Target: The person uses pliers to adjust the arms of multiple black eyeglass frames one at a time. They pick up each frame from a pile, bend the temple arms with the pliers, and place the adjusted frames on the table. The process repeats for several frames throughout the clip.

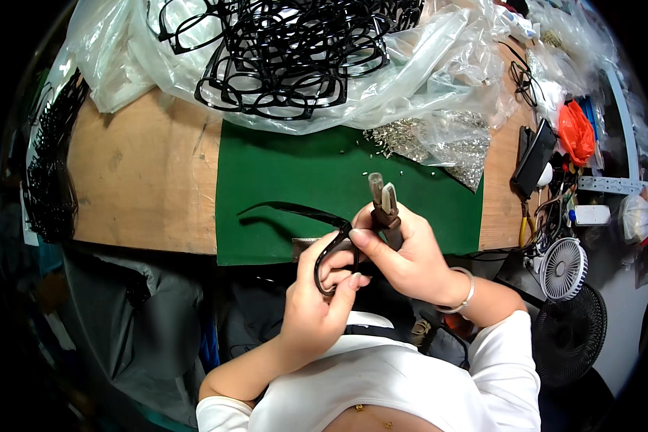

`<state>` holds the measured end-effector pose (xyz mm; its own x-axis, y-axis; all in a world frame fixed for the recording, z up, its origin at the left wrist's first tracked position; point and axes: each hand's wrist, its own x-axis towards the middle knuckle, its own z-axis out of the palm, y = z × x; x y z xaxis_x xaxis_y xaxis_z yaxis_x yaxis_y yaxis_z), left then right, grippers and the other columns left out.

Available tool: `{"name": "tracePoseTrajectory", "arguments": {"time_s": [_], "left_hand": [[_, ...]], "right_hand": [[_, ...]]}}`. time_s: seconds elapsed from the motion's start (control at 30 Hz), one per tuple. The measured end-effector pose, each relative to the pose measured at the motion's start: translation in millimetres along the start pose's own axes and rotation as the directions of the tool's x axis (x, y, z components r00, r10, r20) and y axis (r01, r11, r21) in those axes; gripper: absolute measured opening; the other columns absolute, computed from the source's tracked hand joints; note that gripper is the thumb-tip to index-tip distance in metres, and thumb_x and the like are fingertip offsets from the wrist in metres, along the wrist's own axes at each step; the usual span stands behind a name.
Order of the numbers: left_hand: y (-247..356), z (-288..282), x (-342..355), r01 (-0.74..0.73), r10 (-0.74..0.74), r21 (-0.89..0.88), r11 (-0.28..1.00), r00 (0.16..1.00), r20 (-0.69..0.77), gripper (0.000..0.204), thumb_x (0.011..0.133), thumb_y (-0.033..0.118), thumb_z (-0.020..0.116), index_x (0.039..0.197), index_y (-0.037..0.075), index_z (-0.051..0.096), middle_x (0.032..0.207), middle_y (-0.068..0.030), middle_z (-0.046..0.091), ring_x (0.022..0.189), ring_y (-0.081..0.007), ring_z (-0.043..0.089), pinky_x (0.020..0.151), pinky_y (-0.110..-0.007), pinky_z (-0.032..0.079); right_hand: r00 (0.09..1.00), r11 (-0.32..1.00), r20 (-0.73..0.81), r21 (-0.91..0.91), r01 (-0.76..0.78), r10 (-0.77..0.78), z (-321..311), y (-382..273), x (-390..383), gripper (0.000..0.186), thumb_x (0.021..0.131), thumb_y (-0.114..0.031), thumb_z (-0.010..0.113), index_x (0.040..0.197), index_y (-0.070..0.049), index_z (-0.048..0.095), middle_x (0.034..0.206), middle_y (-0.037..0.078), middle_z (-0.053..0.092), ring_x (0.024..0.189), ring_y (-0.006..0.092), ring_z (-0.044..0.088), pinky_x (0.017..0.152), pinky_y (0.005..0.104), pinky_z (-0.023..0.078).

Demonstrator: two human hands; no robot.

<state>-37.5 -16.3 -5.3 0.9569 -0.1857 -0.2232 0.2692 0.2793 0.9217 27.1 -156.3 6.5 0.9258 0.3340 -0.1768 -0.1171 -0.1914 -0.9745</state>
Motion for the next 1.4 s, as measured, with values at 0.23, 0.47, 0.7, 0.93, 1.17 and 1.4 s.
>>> {"name": "tracePoseTrajectory", "arguments": {"time_s": [0.23, 0.47, 0.7, 0.93, 1.17, 1.4], "left_hand": [[-2.7, 6.0, 3.3, -0.029, 0.031, 0.054, 0.998, 0.999, -0.029, 0.048, 0.082, -0.009, 0.044, 0.125, -0.001, 0.023, 0.103, -0.0165, 0.049, 0.082, -0.0158, 0.057, 0.076, -0.027, 0.048], [30.0, -18.8, 6.6, 0.274, -0.25, -0.113, 0.955, 0.95, 0.188, 0.049, 0.08, -0.008, 0.044, 0.124, 0.0, 0.026, 0.102, -0.0152, 0.05, 0.078, -0.0118, 0.057, 0.073, -0.026, 0.049], [41.9, -17.1, -0.2, 0.317, -0.288, -0.299, 0.9, 0.948, 0.138, 0.053, 0.075, -0.012, 0.05, 0.122, 0.0, 0.028, 0.097, -0.0187, 0.056, 0.07, -0.018, 0.061, 0.065, -0.026, 0.051], [57.4, -37.0, -7.4, 0.407, -0.358, -0.27, 0.873, 0.909, 0.212, 0.048, 0.079, -0.009, 0.049, 0.122, -0.002, 0.031, 0.099, -0.017, 0.056, 0.074, -0.0143, 0.06, 0.068, -0.023, 0.048], [52.8, -38.7, -10.6, 0.427, -0.38, -0.259, 0.866, 0.9, 0.214, 0.043, 0.08, -0.005, 0.051, 0.119, -0.006, 0.033, 0.098, -0.0175, 0.056, 0.076, -0.0151, 0.06, 0.072, -0.024, 0.047], [48.5, -31.2, -10.0, 0.397, -0.353, -0.263, 0.879, 0.914, 0.198, 0.043, 0.08, -0.006, 0.051, 0.119, -0.005, 0.034, 0.099, -0.017, 0.055, 0.076, -0.0146, 0.06, 0.071, -0.024, 0.047]], "right_hand": [[0.956, 0.852, 0.097, 0.434, -0.292, 0.278, 6.4, -0.6, 2.9, 0.017, 0.083, -0.016, 0.058, 0.083, -0.003, 0.047, 0.066, -0.001, 0.05, 0.059, 0.0037, 0.046, 0.051, 0.0199, 0.039], [0.866, 0.78, 0.316, 0.387, -0.491, 0.388, -9.7, -21.7, 12.4, 0.019, 0.081, -0.017, 0.06, 0.085, -0.003, 0.049, 0.067, 0.0, 0.051, 0.058, 0.0059, 0.048, 0.053, 0.0194, 0.039], [0.908, 0.792, 0.317, 0.462, -0.4, 0.273, -5.3, -18.2, 5.8, 0.024, 0.082, -0.018, 0.061, 0.094, -0.002, 0.048, 0.08, 0.001, 0.052, 0.067, 0.0056, 0.05, 0.06, 0.0203, 0.042], [0.83, 0.961, 0.487, -0.093, -0.261, 0.273, -35.3, -18.1, -0.8, 0.027, 0.085, -0.025, 0.054, 0.093, 0.001, 0.051, 0.077, 0.006, 0.054, 0.075, 0.0104, 0.051, 0.069, 0.0263, 0.043], [0.68, 0.948, 0.665, -0.27, -0.168, 0.309, -37.1, -34.2, 7.4, 0.034, 0.089, -0.033, 0.046, 0.091, 0.001, 0.049, 0.076, 0.01, 0.053, 0.068, 0.0186, 0.05, 0.063, 0.0296, 0.041], [0.918, 0.977, 0.333, -0.066, -0.205, 0.215, -25.6, -23.1, 5.4, 0.025, 0.086, -0.026, 0.052, 0.087, -0.001, 0.051, 0.067, 0.001, 0.047, 0.063, 0.0085, 0.042, 0.058, 0.0255, 0.038]]}}
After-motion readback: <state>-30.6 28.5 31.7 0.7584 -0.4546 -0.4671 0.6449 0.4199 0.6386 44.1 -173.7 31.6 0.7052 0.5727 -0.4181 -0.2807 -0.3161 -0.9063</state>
